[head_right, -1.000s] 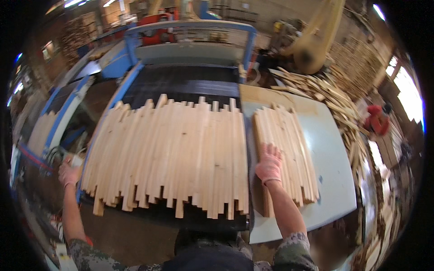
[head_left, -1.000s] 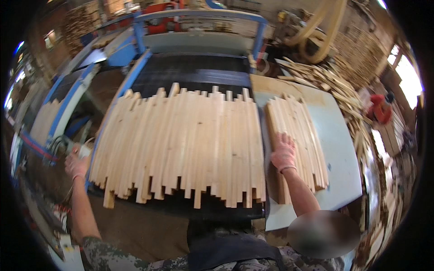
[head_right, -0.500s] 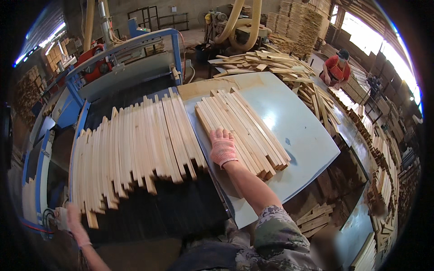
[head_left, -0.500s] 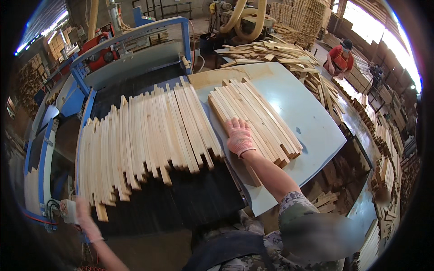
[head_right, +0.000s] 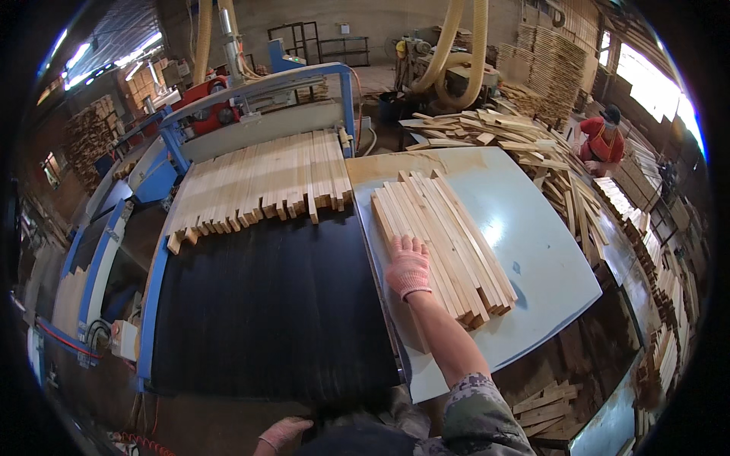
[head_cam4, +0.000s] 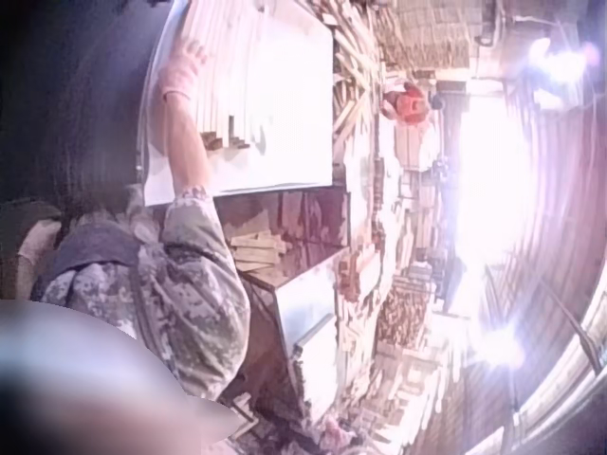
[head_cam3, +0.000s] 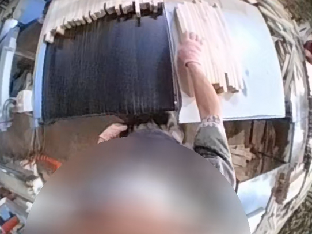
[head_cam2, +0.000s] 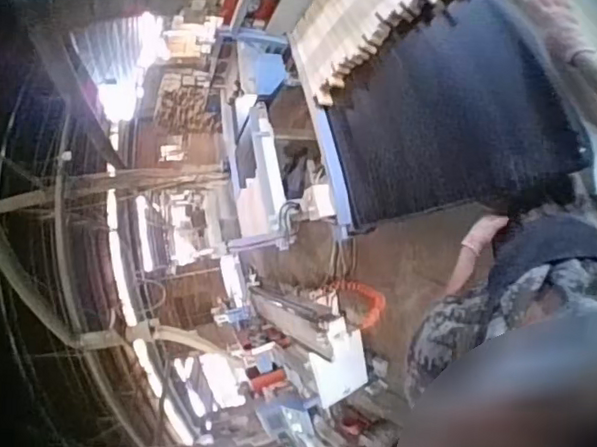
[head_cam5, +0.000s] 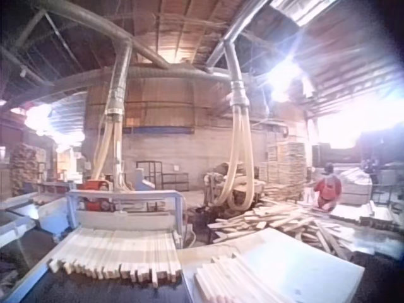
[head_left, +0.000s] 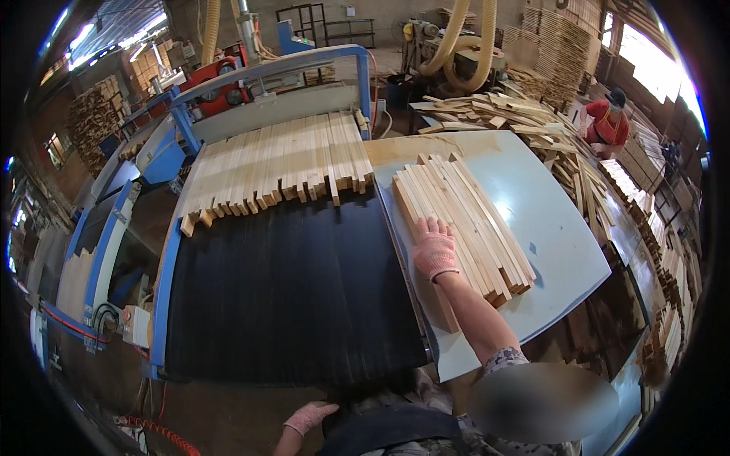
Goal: The person repeatedly picks up stacks of light-colored wooden planks from a metal table and places them onto a conveyor belt. The person aligns the planks on the belt before moving to the next stack. The task continues in a repetitive loop throughout the clip.
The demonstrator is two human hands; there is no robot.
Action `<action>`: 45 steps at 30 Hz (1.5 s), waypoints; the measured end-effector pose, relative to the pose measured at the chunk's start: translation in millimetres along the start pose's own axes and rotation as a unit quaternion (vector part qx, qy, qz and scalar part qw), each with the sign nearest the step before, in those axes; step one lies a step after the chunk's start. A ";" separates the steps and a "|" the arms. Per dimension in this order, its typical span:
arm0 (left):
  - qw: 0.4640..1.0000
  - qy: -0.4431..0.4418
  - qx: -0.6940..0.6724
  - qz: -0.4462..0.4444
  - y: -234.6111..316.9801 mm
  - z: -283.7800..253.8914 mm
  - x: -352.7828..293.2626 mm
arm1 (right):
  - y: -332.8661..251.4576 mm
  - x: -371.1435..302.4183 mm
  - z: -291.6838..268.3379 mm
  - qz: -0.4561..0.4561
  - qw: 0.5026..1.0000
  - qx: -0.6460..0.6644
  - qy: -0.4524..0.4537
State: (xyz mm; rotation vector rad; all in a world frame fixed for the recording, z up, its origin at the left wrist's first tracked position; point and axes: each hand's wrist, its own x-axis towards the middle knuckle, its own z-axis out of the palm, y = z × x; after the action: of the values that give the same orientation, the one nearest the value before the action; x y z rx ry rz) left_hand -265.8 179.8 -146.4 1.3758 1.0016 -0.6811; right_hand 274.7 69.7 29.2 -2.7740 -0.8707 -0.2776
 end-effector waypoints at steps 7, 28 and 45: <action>0.970 0.153 -0.042 -0.182 -100.9 27.4 41.3 | 0.9 -4.6 -15.9 0.002 0.999 0.044 0.023; 0.982 0.105 -0.132 -0.082 -58.9 22.6 158.2 | 13.1 -316.6 -33.8 0.047 0.637 0.537 -0.551; 0.960 0.167 -0.121 -0.188 -59.4 136.4 184.4 | 342.2 -557.1 158.0 -0.018 0.875 0.103 -0.472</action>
State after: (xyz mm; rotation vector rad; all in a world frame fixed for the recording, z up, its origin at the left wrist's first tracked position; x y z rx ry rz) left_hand -210.7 68.1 -348.0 1.1139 1.5889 -0.5875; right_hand 41.8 -462.4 -310.0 -2.5966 -1.0292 1.1917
